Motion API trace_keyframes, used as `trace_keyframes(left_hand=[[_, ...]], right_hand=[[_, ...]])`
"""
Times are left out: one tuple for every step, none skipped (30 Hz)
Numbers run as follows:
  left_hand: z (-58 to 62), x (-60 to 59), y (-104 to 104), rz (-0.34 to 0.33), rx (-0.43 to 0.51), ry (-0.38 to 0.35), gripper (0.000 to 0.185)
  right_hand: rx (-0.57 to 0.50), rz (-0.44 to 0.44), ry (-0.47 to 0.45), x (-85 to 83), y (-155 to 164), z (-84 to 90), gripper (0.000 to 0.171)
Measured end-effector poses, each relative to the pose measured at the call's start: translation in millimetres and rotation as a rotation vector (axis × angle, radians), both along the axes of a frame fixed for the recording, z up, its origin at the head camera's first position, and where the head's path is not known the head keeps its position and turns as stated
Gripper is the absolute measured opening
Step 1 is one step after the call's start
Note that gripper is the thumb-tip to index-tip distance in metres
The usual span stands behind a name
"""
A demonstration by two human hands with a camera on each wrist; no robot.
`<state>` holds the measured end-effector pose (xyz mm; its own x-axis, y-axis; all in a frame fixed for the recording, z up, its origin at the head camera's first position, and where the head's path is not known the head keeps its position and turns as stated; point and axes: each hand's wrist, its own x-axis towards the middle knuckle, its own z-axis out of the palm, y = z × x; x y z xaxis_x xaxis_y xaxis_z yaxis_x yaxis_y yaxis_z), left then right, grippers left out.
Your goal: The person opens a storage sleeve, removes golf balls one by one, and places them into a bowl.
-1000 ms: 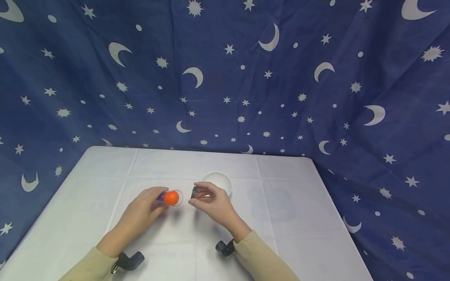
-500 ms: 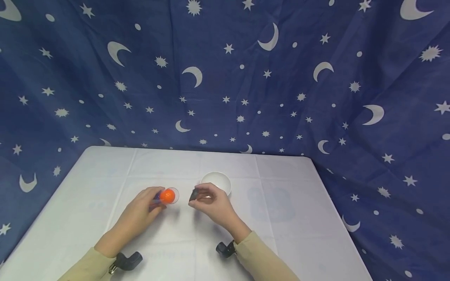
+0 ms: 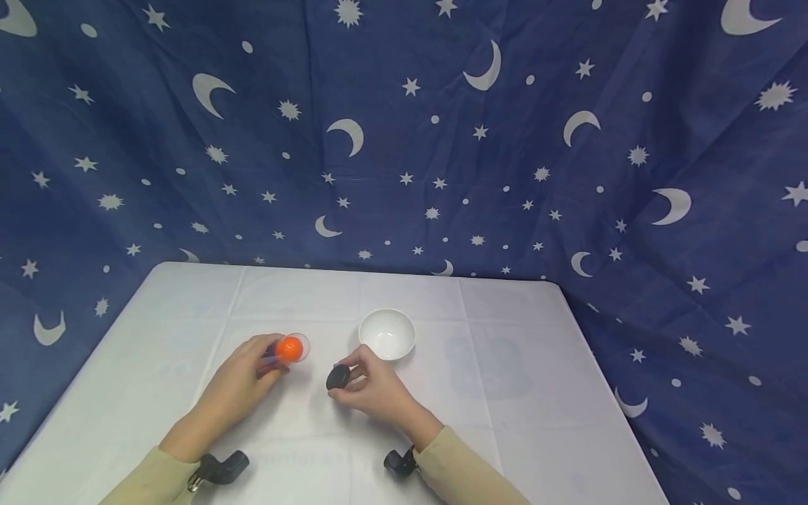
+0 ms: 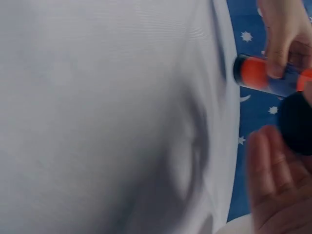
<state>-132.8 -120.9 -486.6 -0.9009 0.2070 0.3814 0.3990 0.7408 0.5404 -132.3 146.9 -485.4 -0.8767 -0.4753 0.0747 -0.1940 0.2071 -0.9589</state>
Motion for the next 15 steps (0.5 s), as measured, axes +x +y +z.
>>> trace_keyframes(left_hand=[[0.7, 0.0, -0.7, -0.001, 0.004, 0.007, 0.054], [1.4, -0.3, -1.3, 0.001, 0.001, 0.013, 0.055], [2.1, -0.5, -1.8, -0.001, 0.003, 0.018, 0.055], [2.7, -0.9, -2.3, -0.001, 0.003, 0.023, 0.055], [3.6, -1.0, -2.7, -0.003, 0.008, 0.026, 0.055], [4.5, -1.1, -3.2, -0.002, 0.007, 0.028, 0.055], [5.2, -1.3, -3.7, -0.002, 0.01, 0.03, 0.055], [5.8, -1.4, -4.2, 0.001, 0.009, 0.032, 0.055], [6.3, -1.4, -4.7, 0.002, 0.013, 0.033, 0.055], [6.6, -1.4, -5.2, 0.003, 0.014, 0.035, 0.055], [6.9, -1.3, -5.5, 0.003, 0.016, 0.035, 0.054], [7.1, -1.2, -5.6, 0.002, 0.017, 0.036, 0.054], [7.0, -1.3, -5.7, 0.0, 0.019, 0.034, 0.054], [6.8, -1.3, -5.6, -0.002, 0.019, 0.032, 0.054], [6.5, -1.5, -5.5, -0.003, 0.018, 0.032, 0.054]], right_hand=[[0.026, 0.004, 0.004, 0.6, -0.8, -3.2, 0.044], [0.05, 0.006, 0.01, 1.0, -1.4, -6.4, 0.045], [0.085, 0.003, 0.014, 1.6, -1.9, -8.9, 0.048], [0.119, -0.001, 0.018, 2.2, -2.3, -11.2, 0.051], [0.153, -0.006, 0.023, 2.7, -2.8, -12.8, 0.054], [0.18, -0.01, 0.027, 2.9, -3.5, -14.3, 0.057], [0.204, -0.014, 0.031, 3.2, -4.1, -15.6, 0.059], [0.225, -0.017, 0.03, 3.6, -4.8, -16.1, 0.059], [0.246, -0.018, 0.031, 3.8, -5.7, -16.6, 0.058], [0.257, -0.018, 0.037, 3.9, -6.6, -17.3, 0.057], [0.271, -0.019, 0.045, 4.0, -7.5, -17.8, 0.055], [0.282, -0.022, 0.052, 4.1, -8.4, -18.4, 0.053], [0.295, -0.026, 0.058, 4.4, -9.3, -19.2, 0.052], [0.307, -0.027, 0.065, 4.4, -10.0, -20.5, 0.051], [0.32, -0.027, 0.073, 4.5, -10.9, -21.6, 0.051]])
